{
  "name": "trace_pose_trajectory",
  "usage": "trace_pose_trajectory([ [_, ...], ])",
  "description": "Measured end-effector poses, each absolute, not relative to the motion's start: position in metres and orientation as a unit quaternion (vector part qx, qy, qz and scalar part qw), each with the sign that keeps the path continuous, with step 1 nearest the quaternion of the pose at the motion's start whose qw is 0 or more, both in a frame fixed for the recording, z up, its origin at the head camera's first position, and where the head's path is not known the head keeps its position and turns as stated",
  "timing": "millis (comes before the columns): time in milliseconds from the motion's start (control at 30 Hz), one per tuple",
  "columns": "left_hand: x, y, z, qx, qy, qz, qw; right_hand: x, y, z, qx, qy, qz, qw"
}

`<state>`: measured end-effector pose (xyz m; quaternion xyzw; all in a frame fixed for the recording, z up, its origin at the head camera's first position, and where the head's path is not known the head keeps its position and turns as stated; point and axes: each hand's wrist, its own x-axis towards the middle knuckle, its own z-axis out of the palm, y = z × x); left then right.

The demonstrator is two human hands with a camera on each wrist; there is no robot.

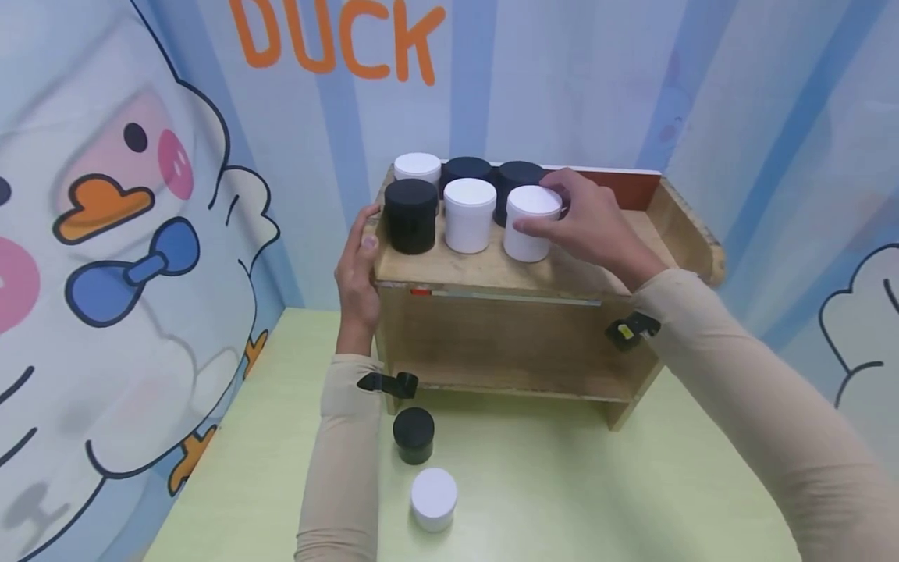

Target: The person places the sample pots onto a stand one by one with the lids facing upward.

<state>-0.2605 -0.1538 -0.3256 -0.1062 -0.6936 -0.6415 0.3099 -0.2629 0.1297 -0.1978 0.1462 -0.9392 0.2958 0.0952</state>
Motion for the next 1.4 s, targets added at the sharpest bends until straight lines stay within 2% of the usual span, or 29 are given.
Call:
trace_pose_trajectory([
  [633, -0.258, -0.155, -0.325, -0.1, -0.693, -0.645, 0.307, -0.265, 0.127, -0.203, 0.118, -0.944, 0.296, 0.086],
  [900, -0.259, -0.154, -0.325, -0.097, -0.697, -0.641, 0.305, -0.252, 0.136, -0.198, 0.098, -0.935, 0.328, 0.093],
  [1067, -0.26, -0.151, -0.326, -0.096, -0.698, -0.642, 0.302, -0.233, 0.145, -0.19, 0.094, -0.936, 0.286, 0.185],
  [1167, -0.26, -0.149, -0.325, -0.1, -0.699, -0.643, 0.298, -0.214, 0.147, -0.188, 0.114, -0.914, 0.276, 0.274],
  [1300, -0.26, -0.149, -0.323, -0.098, -0.701, -0.637, 0.305, -0.189, 0.141, -0.195, 0.179, -0.84, 0.326, 0.395],
  [1400, -0.258, -0.152, -0.323, -0.094, -0.701, -0.636, 0.308, -0.178, 0.133, -0.213, 0.25, -0.77, 0.37, 0.456],
])
